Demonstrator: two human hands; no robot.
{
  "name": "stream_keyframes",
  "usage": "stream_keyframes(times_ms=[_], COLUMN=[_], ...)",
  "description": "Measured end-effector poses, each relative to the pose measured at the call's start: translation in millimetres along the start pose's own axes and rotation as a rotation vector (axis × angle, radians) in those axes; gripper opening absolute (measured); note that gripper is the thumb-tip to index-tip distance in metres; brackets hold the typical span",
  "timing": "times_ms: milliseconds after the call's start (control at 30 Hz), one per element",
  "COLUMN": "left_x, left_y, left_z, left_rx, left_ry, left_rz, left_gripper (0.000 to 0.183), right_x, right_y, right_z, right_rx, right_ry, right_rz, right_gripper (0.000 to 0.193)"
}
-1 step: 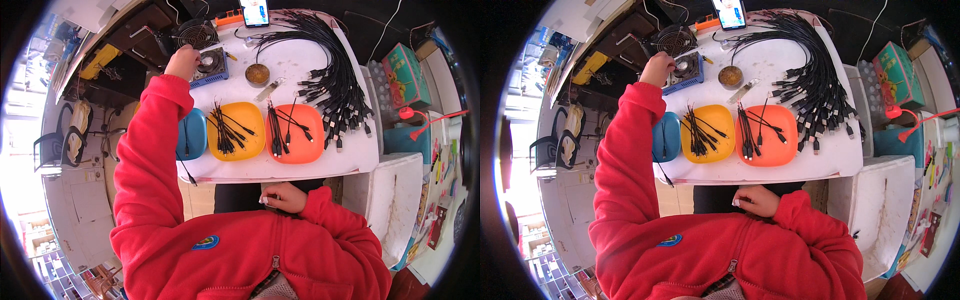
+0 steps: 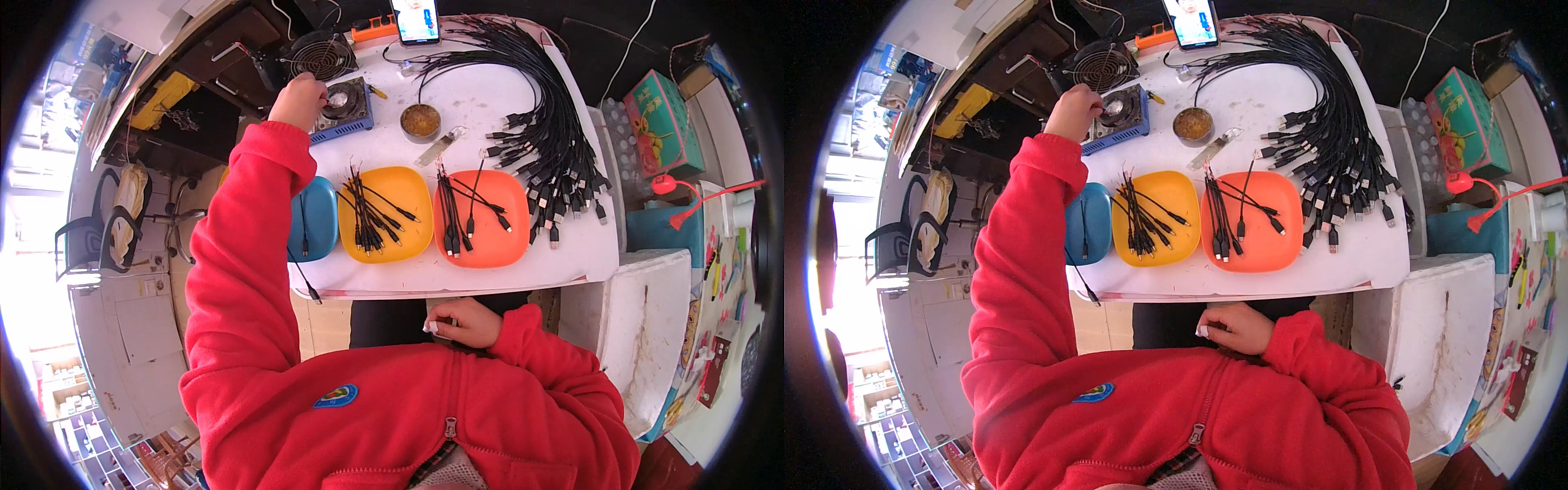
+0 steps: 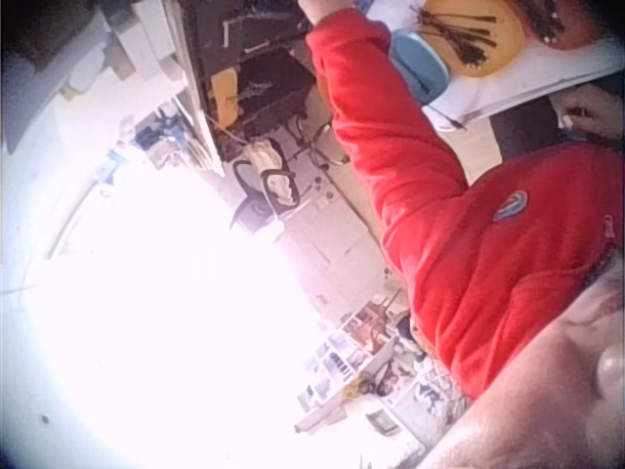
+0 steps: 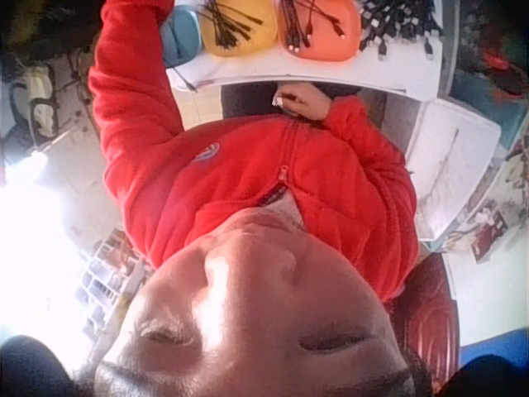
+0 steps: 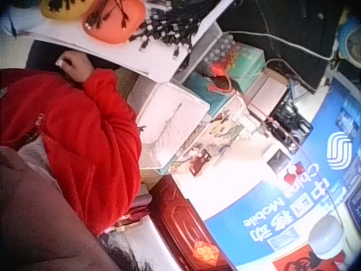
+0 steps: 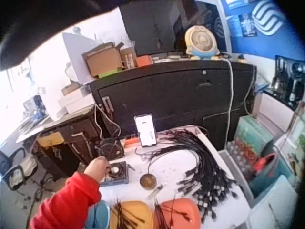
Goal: The person repeatedly picks black cables and small white connectors from trays on a table, inserts the connectors into the cable ends, and places the assembled cables into a white box. The person also moves a yellow bucket and a plastic bag on the floor.
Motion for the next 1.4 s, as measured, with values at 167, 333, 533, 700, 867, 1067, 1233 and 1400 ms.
stream_keyframes(times_ms=[167, 333, 533, 700, 867, 1067, 1233, 1400], left_x=[-1.8, 10.0, 69.7, 145.5, 205.9, 285.7, 326.1, 258.9], left_y=[-6.9, 12.4, 90.8, 120.6, 118.3, 97.9, 92.3, 55.9], left_z=[-5.2, 11.9, 135.9, 235.2, 270.0, 259.0, 244.1, 234.6], left_rx=[-0.042, 0.112, 0.623, 0.762, 0.784, 0.513, 0.216, 0.281], left_ry=[0.001, 0.007, -0.009, -0.04, -0.249, -0.429, -0.535, -0.263], left_rz=[-0.09, -0.005, 0.372, 0.769, 1.333, 2.003, 1.931, 1.654], left_gripper=[0.005, 0.007, 0.01, 0.014, 0.014, 0.015, 0.054, 0.042], right_x=[-5.3, -8.7, -5.5, -26.6, -111.7, -194.0, -199.4, -256.9], right_y=[3.1, 2.1, -3.6, -14.4, -8.2, -34.0, -4.1, -37.0], right_z=[0.9, 2.6, 3.9, 2.0, 22.5, 70.6, 199.2, 426.2], right_rx=[0.036, 0.094, 0.134, 0.188, 0.427, 0.577, 0.905, 1.577], right_ry=[0.061, 0.1, 0.046, 0.081, 0.293, 0.46, 0.451, 0.025], right_rz=[0.026, 0.015, 0.129, 0.186, 0.215, 0.316, 0.088, 0.574], right_gripper=[0.022, 0.017, 0.018, 0.017, 0.024, 0.041, 0.025, 0.027])
Point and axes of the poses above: each hand's wrist, its own z-axis away from the middle knuckle, its own y-axis out of the back of the hand, x = y × z, the point moved 10 cm from there along -z, towards the middle knuckle, and after that the axes turned 14 degrees about -x, right-handed, at the moved point
